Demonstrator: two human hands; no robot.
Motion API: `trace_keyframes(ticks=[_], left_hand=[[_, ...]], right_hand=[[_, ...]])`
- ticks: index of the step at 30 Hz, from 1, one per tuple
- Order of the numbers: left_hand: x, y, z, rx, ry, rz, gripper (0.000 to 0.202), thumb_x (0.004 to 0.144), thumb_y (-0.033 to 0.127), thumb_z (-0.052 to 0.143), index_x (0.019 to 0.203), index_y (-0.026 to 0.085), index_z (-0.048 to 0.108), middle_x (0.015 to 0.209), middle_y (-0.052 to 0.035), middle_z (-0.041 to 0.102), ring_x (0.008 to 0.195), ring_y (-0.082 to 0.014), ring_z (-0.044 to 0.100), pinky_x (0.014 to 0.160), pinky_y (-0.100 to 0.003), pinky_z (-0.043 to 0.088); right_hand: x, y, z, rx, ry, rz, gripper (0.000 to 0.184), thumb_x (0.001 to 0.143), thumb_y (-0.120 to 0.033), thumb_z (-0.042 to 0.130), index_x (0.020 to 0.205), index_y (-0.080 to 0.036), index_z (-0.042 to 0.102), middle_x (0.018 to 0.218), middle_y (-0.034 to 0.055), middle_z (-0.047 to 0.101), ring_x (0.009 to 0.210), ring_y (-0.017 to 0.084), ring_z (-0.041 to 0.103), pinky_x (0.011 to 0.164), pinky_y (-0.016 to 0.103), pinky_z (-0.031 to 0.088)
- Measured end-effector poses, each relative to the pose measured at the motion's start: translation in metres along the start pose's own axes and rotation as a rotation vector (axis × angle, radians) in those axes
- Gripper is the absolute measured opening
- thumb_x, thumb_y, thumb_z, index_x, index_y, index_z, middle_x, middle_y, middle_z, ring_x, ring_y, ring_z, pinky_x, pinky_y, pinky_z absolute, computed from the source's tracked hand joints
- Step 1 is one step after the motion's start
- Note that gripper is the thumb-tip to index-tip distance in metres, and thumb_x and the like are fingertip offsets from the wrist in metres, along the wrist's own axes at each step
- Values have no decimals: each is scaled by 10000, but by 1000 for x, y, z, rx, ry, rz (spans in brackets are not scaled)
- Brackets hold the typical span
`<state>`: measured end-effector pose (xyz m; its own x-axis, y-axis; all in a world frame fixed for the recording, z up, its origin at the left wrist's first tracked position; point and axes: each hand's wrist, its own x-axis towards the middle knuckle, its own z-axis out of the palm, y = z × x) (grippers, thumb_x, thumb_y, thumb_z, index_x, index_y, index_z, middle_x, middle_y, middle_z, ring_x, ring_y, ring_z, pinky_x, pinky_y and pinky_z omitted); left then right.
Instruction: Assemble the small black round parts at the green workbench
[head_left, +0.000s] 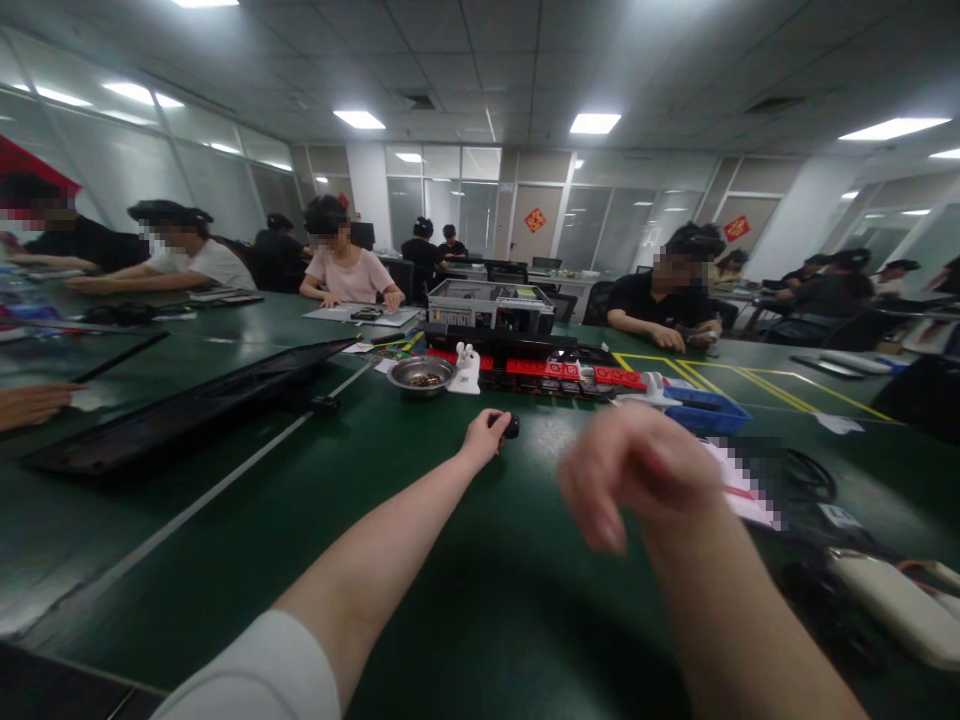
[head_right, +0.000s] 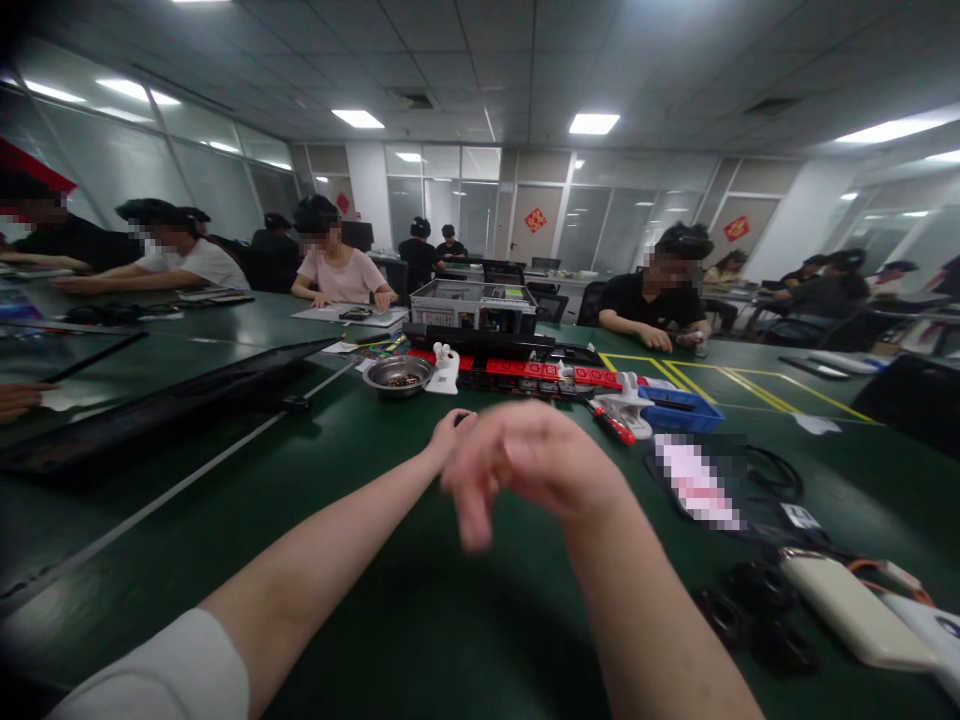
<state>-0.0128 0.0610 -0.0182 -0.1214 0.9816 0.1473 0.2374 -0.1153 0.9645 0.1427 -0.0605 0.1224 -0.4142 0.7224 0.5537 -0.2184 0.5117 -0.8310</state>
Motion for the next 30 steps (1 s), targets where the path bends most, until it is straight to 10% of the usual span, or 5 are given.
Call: trace_keyframes(ticks=[4,10,15,24,30], left_hand=[[2,1,-4,-23,131,1,415,776,463,334,993,130,454,776,-70,567,499,-83,515,404,-190,402],[-7,9,-8,53,184,148,339,740,458,409,881,173,527,753,-34,580,663,-133,550,590,-247,444],[-19,18,1,200,50,368,275,734,413,450,874,194,538,835,-28,593,775,-147,546,699,-258,423],[-11,19,9,-183,-67,-173,510,749,571,264,891,131,479,634,-50,579,462,-123,546,437,-240,430],[-11,18,7,-195,-118,-174,379,740,462,414,923,134,458,720,-61,584,458,-97,535,412,-214,434]], right_hand=[[35,79,12,-368,605,31,247,752,-389,425,776,-165,525,712,16,563,663,126,521,590,242,404],[17,172,-9,-506,598,549,525,793,-526,153,869,-162,523,649,47,574,544,149,527,502,251,392],[14,172,-11,-700,366,534,574,771,-589,187,704,-173,577,544,42,564,541,170,538,508,255,371],[12,152,-18,-1124,63,200,447,786,-307,413,1223,-247,340,1012,64,538,840,181,526,650,255,387],[8,152,-21,-1033,132,295,491,808,-411,346,1268,-272,243,934,29,569,749,150,538,628,243,382]])
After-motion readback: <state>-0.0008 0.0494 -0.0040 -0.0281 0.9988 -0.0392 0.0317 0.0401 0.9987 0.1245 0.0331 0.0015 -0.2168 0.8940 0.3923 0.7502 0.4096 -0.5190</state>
